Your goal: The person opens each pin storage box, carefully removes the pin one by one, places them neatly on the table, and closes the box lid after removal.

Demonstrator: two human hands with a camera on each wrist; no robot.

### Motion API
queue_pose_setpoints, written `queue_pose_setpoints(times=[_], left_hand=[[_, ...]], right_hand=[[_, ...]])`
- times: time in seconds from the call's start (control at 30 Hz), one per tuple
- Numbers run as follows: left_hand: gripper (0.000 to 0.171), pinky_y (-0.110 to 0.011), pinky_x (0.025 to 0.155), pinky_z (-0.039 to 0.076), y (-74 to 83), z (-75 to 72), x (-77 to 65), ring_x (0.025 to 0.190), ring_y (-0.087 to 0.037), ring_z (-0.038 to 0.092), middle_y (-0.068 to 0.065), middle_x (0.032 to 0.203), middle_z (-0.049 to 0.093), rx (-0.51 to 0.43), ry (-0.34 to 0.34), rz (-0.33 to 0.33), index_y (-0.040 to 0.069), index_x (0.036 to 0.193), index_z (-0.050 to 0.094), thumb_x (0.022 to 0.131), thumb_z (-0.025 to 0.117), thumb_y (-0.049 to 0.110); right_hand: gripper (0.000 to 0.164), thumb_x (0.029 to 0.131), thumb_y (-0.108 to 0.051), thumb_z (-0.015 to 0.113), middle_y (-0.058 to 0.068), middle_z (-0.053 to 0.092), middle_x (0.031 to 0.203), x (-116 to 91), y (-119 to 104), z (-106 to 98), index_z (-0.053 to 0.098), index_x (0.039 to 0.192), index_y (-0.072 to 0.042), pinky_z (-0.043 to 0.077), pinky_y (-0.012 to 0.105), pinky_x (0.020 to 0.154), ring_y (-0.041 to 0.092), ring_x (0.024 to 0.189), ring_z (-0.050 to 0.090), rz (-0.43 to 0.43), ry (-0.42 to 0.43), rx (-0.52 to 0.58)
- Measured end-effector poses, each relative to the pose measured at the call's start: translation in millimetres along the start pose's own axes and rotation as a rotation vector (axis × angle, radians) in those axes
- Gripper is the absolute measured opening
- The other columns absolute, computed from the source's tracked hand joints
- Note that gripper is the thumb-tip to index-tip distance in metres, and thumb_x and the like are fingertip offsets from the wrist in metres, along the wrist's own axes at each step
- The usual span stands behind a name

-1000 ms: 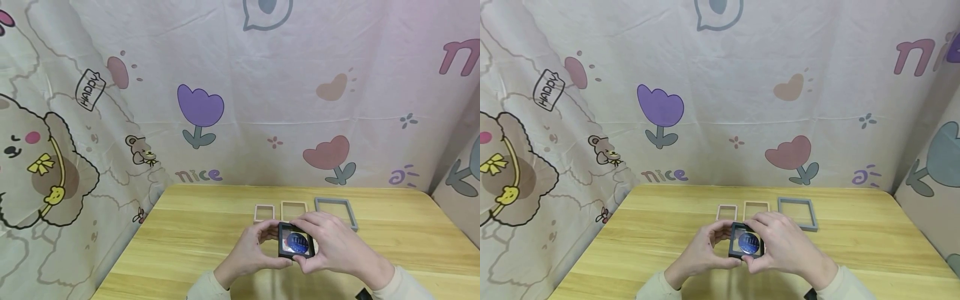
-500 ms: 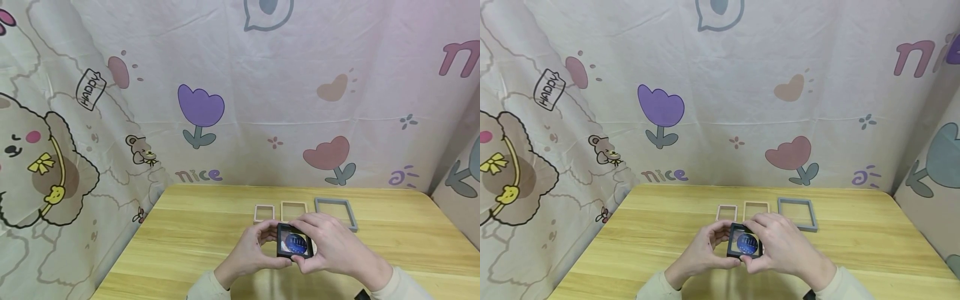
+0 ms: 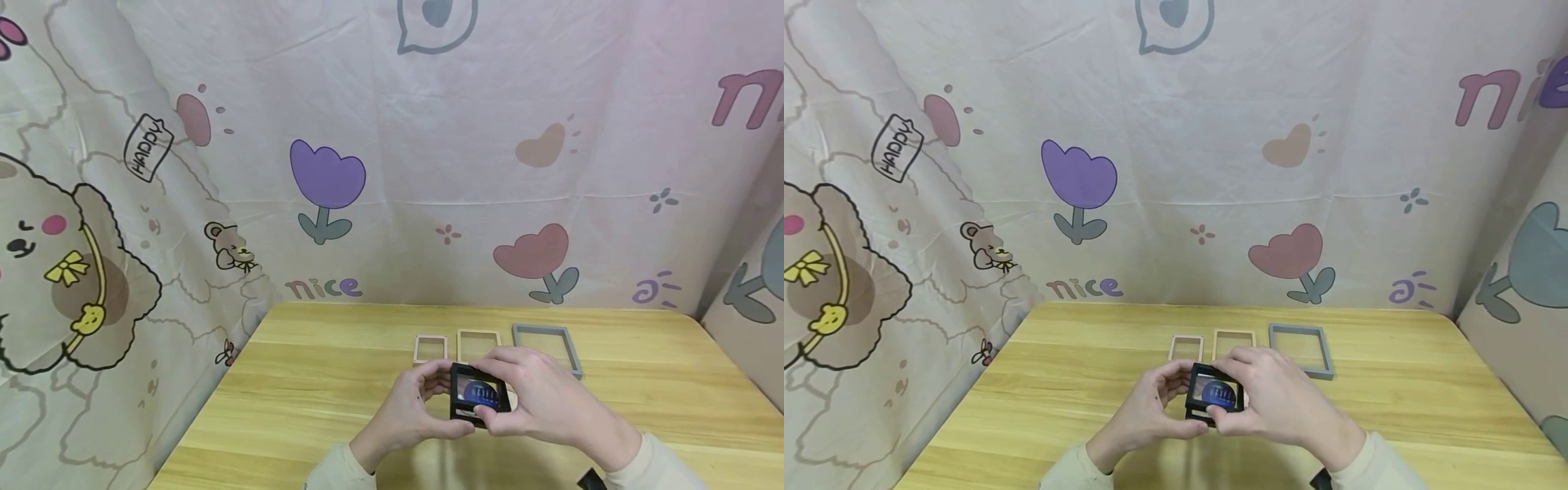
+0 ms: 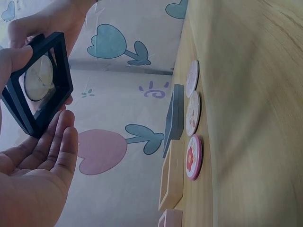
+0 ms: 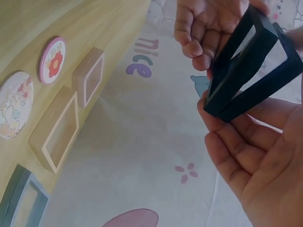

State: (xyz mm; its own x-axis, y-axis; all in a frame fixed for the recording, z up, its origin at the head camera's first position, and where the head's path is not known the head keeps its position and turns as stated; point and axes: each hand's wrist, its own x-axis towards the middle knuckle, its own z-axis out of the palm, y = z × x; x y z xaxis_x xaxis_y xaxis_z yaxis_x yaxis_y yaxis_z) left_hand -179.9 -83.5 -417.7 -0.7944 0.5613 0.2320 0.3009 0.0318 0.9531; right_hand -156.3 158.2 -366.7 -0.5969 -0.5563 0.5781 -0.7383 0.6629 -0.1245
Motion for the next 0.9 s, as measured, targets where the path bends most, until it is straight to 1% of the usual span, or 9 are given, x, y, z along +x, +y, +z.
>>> queue_pose_setpoints(times=[0.13,0.27,0.4,0.5,0.67,0.73,0.9], left_hand=[[0.072,-0.024,0.109,0.057,0.9,-0.7,-0.1,0.108,-0.009,0.071,-0.004,0.126,0.071,-0.006,0.004,-0.017,0.003,0.14,0.063,0.076,0.094,0.005],[0.07,-0.024,0.109,0.057,1.2,-1.4,-0.4,0.108,-0.009,0.071,-0.004,0.126,0.072,-0.013,-0.002,-0.007,0.004,0.139,0.063,0.076,0.094,0.005],[0.068,-0.024,0.108,0.057,0.7,-2.5,-0.8,0.107,-0.009,0.071,-0.004,0.125,0.072,-0.016,-0.006,0.005,0.004,0.138,0.064,0.077,0.093,0.005],[0.067,-0.024,0.108,0.057,0.6,-2.7,-0.3,0.107,-0.008,0.071,-0.005,0.125,0.072,-0.023,-0.008,0.011,0.003,0.137,0.064,0.076,0.093,0.004],[0.066,-0.025,0.108,0.057,0.7,-3.8,0.0,0.107,-0.009,0.071,-0.006,0.125,0.072,-0.03,-0.011,0.012,0.002,0.136,0.065,0.076,0.092,0.003],[0.066,-0.025,0.108,0.057,0.5,-4.0,0.1,0.107,-0.011,0.072,-0.006,0.124,0.072,-0.029,-0.012,0.007,0.002,0.136,0.065,0.076,0.093,0.003],[0.066,-0.026,0.108,0.058,-1.1,-4.0,0.9,0.106,-0.011,0.072,-0.005,0.123,0.073,-0.031,-0.015,0.0,0.002,0.135,0.065,0.076,0.093,0.002]], right_hand=[[0.033,0.086,-0.036,0.082,-0.023,0.066,0.099,1,1,-4,0.079,0.115,-0.023,0.05,0.018,0.069,-0.008,0.084,0.054,0.018,-0.039,0.05],[0.028,0.091,-0.037,0.079,-0.024,0.067,0.102,2,3,-7,0.079,0.116,-0.024,0.051,0.019,0.07,-0.008,0.086,0.056,0.027,-0.062,0.081],[0.026,0.094,-0.038,0.078,-0.023,0.069,0.101,4,5,-8,0.081,0.113,-0.022,0.052,0.019,0.07,-0.008,0.086,0.056,0.028,-0.066,0.081],[0.024,0.094,-0.036,0.077,-0.021,0.071,0.099,5,6,-9,0.081,0.112,-0.02,0.052,0.019,0.069,-0.008,0.084,0.057,0.032,-0.067,0.09],[0.02,0.096,-0.031,0.076,-0.023,0.073,0.097,9,9,-9,0.081,0.113,-0.022,0.054,0.02,0.07,-0.008,0.084,0.06,0.041,-0.079,0.159],[0.018,0.097,-0.03,0.075,-0.024,0.074,0.097,10,11,-10,0.08,0.112,-0.023,0.056,0.021,0.07,-0.008,0.086,0.062,0.037,-0.083,0.187],[0.013,0.098,-0.027,0.074,-0.022,0.076,0.095,13,15,-12,0.08,0.11,-0.024,0.058,0.022,0.072,-0.008,0.089,0.066,0.036,-0.09,0.228]])
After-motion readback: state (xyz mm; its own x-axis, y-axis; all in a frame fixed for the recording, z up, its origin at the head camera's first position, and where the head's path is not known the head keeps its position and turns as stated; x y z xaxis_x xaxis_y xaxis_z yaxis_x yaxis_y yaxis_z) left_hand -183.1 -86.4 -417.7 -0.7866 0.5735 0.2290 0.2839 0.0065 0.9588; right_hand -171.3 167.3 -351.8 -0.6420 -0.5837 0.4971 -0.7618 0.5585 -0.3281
